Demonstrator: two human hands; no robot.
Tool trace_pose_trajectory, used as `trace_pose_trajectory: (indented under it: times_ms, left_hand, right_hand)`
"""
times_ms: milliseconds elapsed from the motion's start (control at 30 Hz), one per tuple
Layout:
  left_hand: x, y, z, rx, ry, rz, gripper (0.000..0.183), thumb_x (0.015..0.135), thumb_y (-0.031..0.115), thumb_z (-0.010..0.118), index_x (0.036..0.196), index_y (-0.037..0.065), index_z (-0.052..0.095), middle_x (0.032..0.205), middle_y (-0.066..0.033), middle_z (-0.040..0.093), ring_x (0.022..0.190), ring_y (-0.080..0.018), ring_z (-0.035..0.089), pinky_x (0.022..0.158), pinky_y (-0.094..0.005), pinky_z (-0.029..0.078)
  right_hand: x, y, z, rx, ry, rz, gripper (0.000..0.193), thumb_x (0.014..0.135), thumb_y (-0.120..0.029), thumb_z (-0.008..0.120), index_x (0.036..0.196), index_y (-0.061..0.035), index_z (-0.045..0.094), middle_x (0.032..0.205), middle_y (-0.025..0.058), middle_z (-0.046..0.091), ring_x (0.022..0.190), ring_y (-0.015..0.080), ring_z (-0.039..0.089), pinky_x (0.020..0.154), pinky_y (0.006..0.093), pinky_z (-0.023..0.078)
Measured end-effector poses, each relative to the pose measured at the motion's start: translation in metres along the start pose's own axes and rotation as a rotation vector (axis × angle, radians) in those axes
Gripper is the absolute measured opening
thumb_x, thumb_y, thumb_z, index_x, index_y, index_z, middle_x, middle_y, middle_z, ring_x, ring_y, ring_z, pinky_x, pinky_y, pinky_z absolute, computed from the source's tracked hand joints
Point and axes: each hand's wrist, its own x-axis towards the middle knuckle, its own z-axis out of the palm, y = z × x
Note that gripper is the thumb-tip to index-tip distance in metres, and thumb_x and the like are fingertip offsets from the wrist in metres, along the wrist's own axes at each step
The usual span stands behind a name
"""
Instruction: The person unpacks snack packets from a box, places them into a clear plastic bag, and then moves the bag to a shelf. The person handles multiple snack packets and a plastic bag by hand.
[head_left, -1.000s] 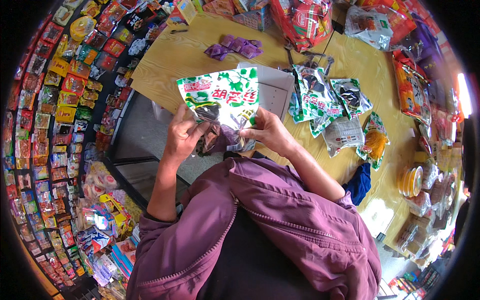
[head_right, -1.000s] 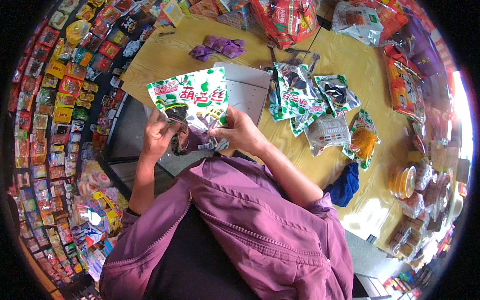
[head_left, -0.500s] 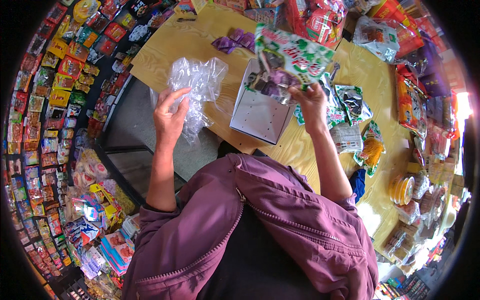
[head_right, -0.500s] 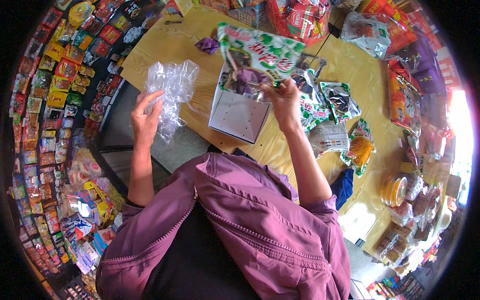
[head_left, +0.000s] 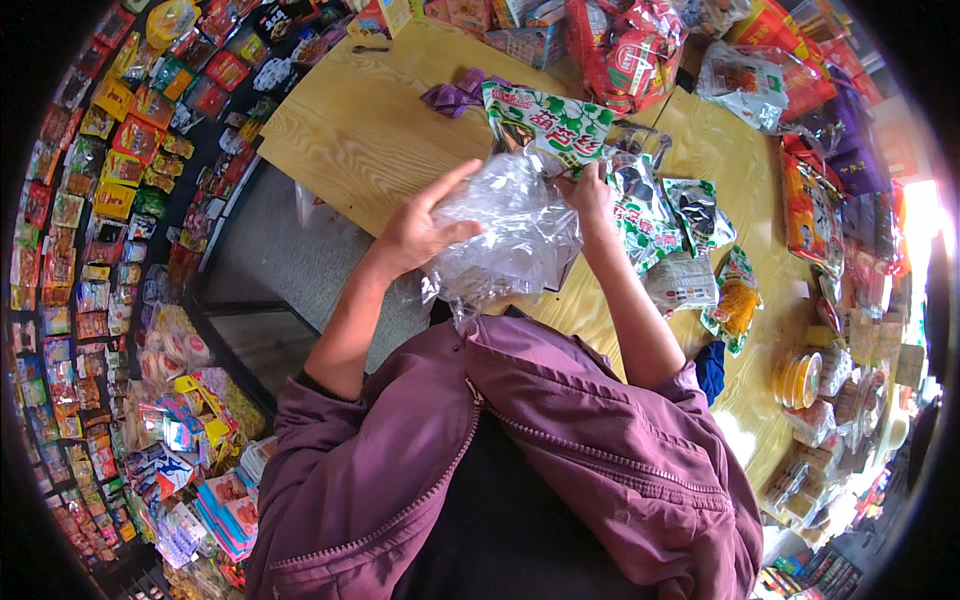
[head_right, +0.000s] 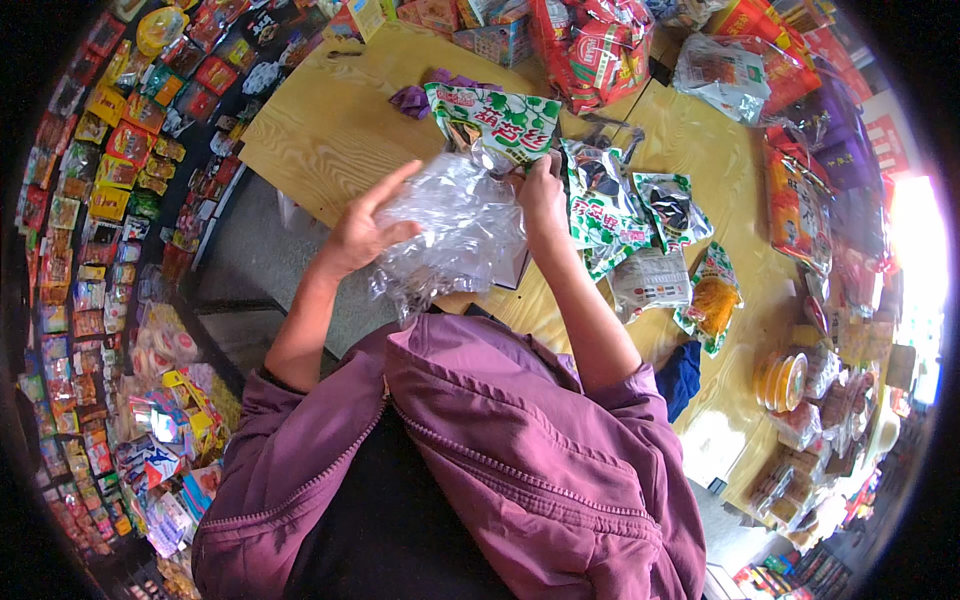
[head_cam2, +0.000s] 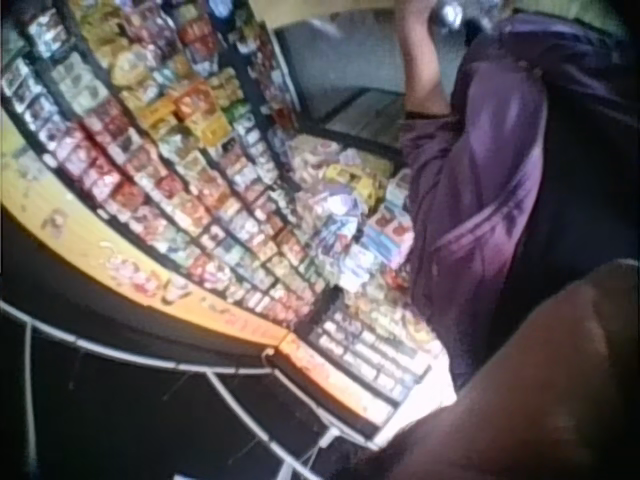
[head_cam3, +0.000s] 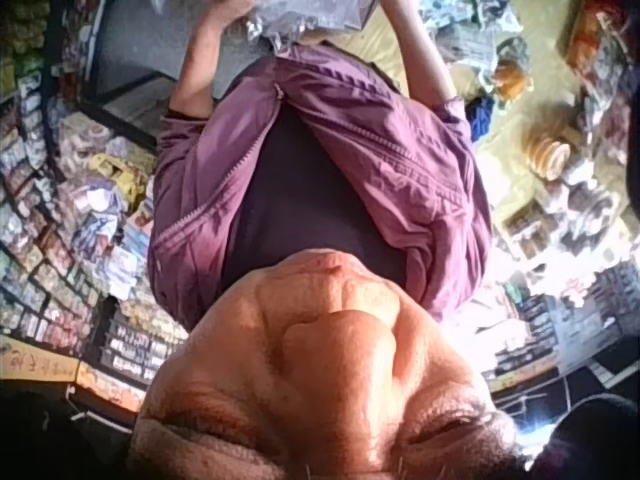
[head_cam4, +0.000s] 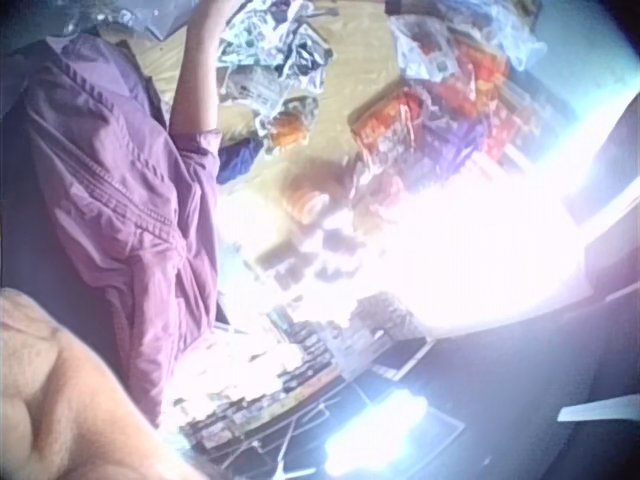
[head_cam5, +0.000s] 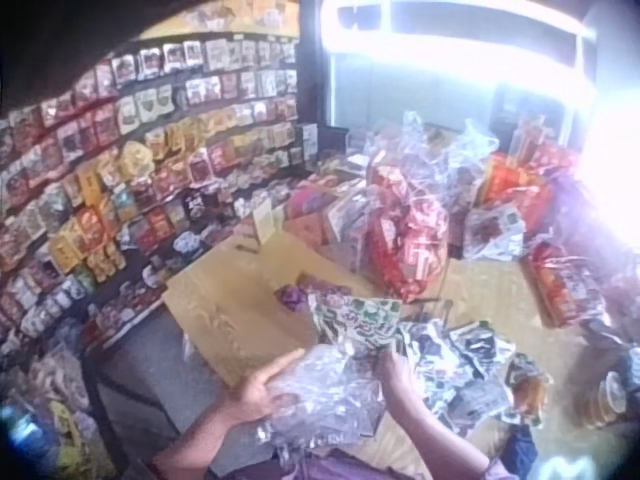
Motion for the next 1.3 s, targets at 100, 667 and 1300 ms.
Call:
trace_pose_trajectory:
  times_ms: [100, 667, 1300]
  left_hand:
    - [0.020, -0.005, 0.008, 0.078, -0.062, -0.036, 0.072, 0.084, 0.034, 0.077, 0.145, 0.011, 0.045, 0.135, -0.0159, 0.058, 0.123, -0.0243, 0.056, 0.101, -0.0351, 0.044]
    - [0.024, 0.013, 0.023, 0.327, -0.176, 0.027, 0.052, 0.091, 0.020, 0.067, 0.140, 0.010, 0.052, 0.135, -0.0158, 0.059, 0.120, -0.0243, 0.059, 0.099, -0.0349, 0.046]
    - [0.002, -0.093, -0.044, -0.528, 0.714, -0.285, 0.055, 0.097, 0.035, 0.058, 0.144, 0.010, 0.042, 0.136, -0.0106, 0.052, 0.120, -0.0259, 0.054, 0.095, -0.0420, 0.048]
  right_hand:
    - [0.006, 0.004, -0.005, -0.096, -0.053, -0.046, 0.038, 0.087, -0.033, 0.071, 0.099, 0.0016, 0.062, 0.091, 0.0281, 0.067, 0.081, 0.0471, 0.066, 0.067, 0.0527, 0.053]
    - [0.017, 0.061, -0.103, 0.011, -0.132, 0.005, 0.043, 0.086, -0.047, 0.067, 0.082, -0.0042, 0.071, 0.077, 0.0204, 0.068, 0.078, 0.0377, 0.068, 0.071, 0.0458, 0.053]
    - [0.058, 0.298, -0.130, 0.880, 0.395, 0.562, 0.101, 0.072, -0.017, 0.086, 0.153, -0.0186, 0.025, 0.132, 0.0193, 0.053, 0.090, 0.0253, 0.064, 0.069, 0.0358, 0.058]
